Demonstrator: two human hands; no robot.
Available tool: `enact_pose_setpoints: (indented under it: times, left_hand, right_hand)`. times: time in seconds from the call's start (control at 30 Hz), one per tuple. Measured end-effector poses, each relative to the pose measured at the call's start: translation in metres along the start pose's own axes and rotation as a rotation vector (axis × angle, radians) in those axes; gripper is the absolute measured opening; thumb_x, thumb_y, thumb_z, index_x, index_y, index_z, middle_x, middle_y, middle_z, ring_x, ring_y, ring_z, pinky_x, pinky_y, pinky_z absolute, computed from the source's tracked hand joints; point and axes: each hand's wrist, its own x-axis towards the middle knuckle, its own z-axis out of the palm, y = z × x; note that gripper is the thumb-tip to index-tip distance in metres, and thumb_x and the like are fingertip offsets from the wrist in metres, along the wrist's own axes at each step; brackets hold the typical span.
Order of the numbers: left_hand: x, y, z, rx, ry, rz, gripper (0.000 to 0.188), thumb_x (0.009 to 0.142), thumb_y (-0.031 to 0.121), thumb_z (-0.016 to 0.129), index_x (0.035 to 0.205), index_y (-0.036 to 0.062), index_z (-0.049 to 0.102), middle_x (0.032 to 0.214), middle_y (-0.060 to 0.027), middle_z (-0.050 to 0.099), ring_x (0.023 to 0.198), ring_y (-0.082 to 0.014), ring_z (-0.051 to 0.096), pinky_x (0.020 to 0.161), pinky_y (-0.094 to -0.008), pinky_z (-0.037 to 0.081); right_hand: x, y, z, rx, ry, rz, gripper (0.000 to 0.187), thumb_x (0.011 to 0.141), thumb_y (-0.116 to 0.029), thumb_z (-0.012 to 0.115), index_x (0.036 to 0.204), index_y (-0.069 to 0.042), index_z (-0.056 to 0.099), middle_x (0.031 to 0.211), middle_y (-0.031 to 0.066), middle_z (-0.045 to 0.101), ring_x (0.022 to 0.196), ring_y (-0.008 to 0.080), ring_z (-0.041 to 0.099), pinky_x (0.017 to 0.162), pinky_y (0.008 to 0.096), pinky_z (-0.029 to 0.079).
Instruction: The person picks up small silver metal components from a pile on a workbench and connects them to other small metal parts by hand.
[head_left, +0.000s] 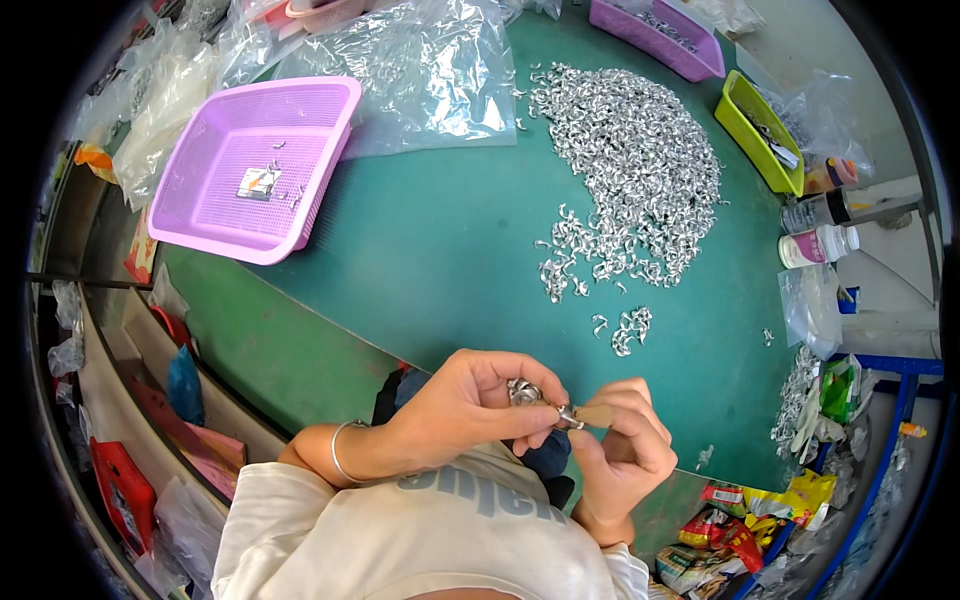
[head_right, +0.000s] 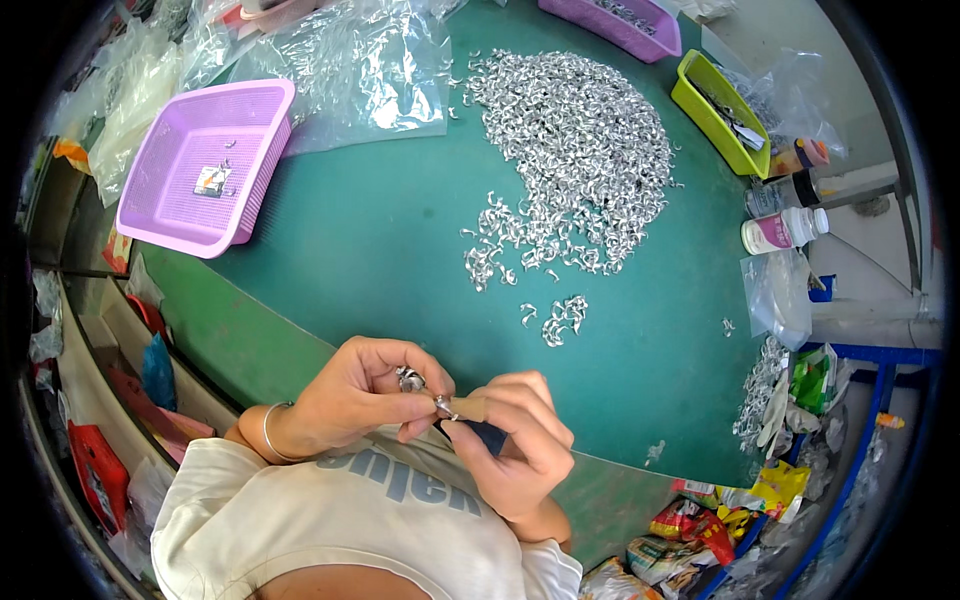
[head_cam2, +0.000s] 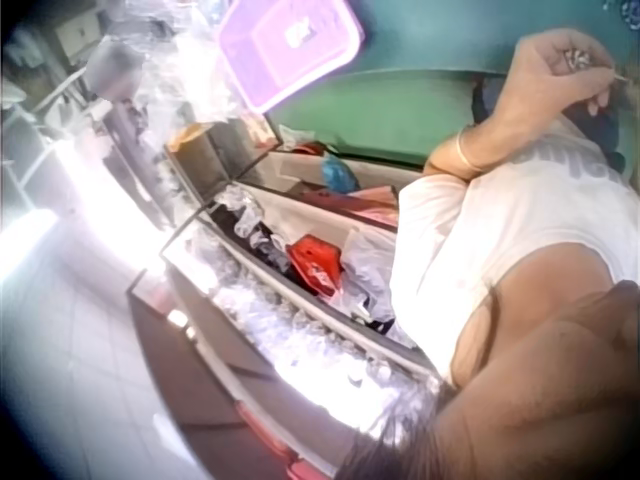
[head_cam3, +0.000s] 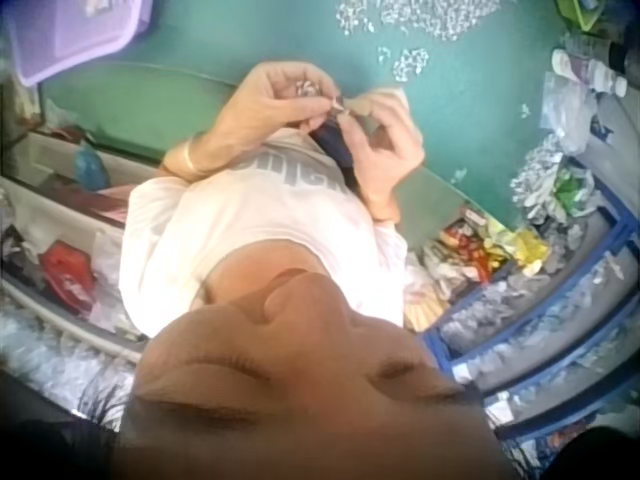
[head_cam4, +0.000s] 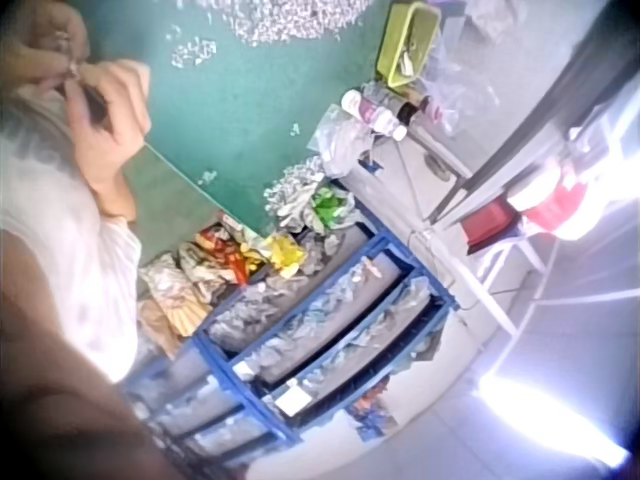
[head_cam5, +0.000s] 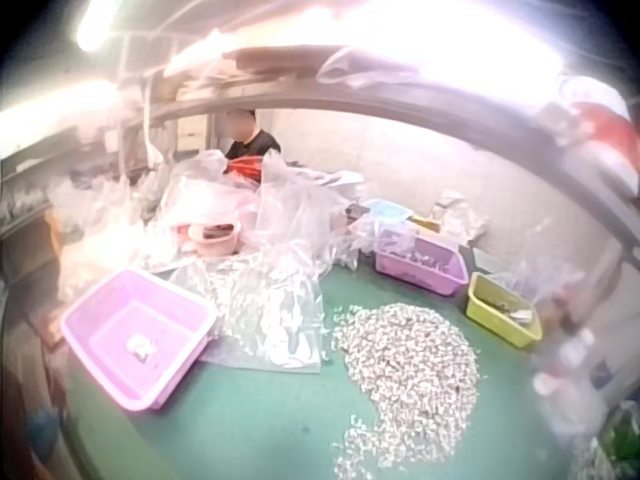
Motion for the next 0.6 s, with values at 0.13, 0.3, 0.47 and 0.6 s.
enact_pose_setpoints:
  times: [0.13,0.3,0.47,0.6]
  left_hand:
    - [0.0,0.002,0.0,-0.003,-0.001,0.004,0.009,0.079,-0.002,0.057,0.088,-0.0052,0.056,0.085,-0.0114,0.057,0.062,-0.0097,0.053,0.052,-0.0203,0.042]
    - [-0.001,0.001,0.001,0.007,0.005,0.008,0.009,0.079,-0.002,0.057,0.088,-0.0053,0.056,0.085,-0.0118,0.057,0.062,-0.0095,0.053,0.053,-0.0205,0.042]
    - [0.0,0.0,-0.004,-0.046,0.099,0.119,0.011,0.079,0.002,0.057,0.086,-0.0056,0.056,0.084,-0.0114,0.056,0.057,-0.0093,0.05,0.05,-0.0192,0.039]
    - [-0.003,0.027,-0.06,0.009,0.318,0.766,0.023,0.083,0.008,0.057,0.099,-0.0072,0.051,0.077,-0.0041,0.052,0.06,-0.0058,0.045,0.05,-0.0168,0.038]
  right_hand:
    - [0.0,0.0,0.0,-0.024,0.002,-0.015,0.024,0.052,0.01,0.069,0.074,0.005,0.062,0.069,0.0103,0.059,0.064,0.0215,0.051,0.057,0.0297,0.04]
    - [-0.001,-0.003,-0.001,-0.035,-0.005,-0.009,0.024,0.052,0.01,0.069,0.075,0.005,0.062,0.07,0.0104,0.059,0.064,0.0218,0.051,0.057,0.03,0.039]
    - [0.002,0.008,-0.002,-0.038,0.02,-0.001,0.025,0.054,0.009,0.068,0.077,0.005,0.062,0.073,0.0106,0.06,0.069,0.0217,0.053,0.063,0.0298,0.042]
    - [0.001,0.037,-0.035,-0.086,0.26,0.191,0.016,0.068,0.004,0.064,0.084,0.004,0.061,0.08,0.0083,0.061,0.074,0.0167,0.053,0.067,0.0273,0.042]
